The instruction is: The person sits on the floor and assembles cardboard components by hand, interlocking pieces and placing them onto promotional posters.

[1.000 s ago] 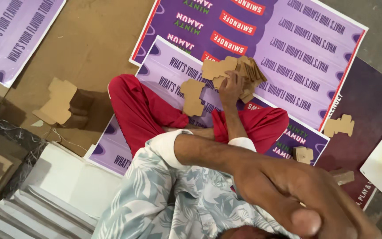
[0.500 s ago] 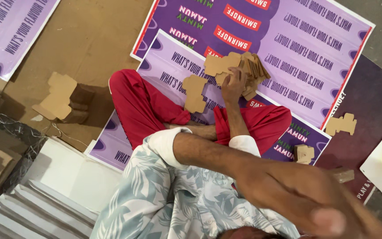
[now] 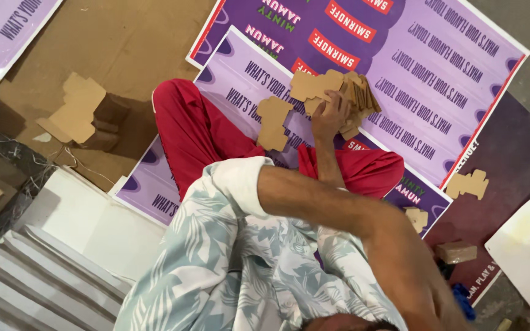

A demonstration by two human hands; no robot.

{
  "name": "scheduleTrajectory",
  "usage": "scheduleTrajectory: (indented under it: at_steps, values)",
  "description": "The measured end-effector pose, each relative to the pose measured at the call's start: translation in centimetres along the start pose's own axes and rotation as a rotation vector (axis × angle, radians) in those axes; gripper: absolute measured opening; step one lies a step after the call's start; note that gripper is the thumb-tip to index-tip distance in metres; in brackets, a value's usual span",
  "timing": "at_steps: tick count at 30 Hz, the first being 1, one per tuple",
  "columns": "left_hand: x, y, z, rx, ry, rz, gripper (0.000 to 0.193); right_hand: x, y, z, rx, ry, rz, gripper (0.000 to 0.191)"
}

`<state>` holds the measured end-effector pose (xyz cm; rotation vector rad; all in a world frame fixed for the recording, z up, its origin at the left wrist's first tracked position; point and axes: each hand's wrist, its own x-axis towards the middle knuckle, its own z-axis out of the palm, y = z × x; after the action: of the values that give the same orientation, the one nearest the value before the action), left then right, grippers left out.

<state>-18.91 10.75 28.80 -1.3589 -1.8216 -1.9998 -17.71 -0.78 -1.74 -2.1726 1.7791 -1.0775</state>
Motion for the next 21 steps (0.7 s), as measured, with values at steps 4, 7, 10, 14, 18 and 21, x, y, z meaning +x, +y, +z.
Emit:
scheduleTrajectory:
  at_steps: [4, 7, 10, 14, 18, 21]
  values:
    - [-7.6, -1.8, -1.3, 0.606, 0.721, -0.209, 0.076, 0.7, -0.2, -1.3, -0.416, -0.075, 0.081, 0.043]
    - [-16.9, -5.9, -2.1, 1.339, 1.067, -1.43, 0.048, 1.6, 0.5, -2.5, -0.442, -0.172, 0.167, 0.047]
    - [-27.2, -9.7, -1.3, 1.159, 0.981, -1.763, 0.036, 2.9, 1.8, -2.8, -0.41, -0.085, 0.367, 0.055]
    - [-35.4, -11.5, 3.2, 1.243, 1.048, -2.003, 0.053, 3.7, 3.2, -2.3, -0.18, 0.138, 0.272, 0.039]
    - [-36.6, -10.0, 5.8, 0.889, 1.083, -2.069, 0.069, 4.2, 4.0, -2.3, 0.03, 0.172, 0.469, 0.017]
    - [-36.0, -9.2, 5.8, 0.863, 1.168, -2.02, 0.057, 4.2, 3.3, -2.3, -0.284, 0.235, 0.302, 0.025]
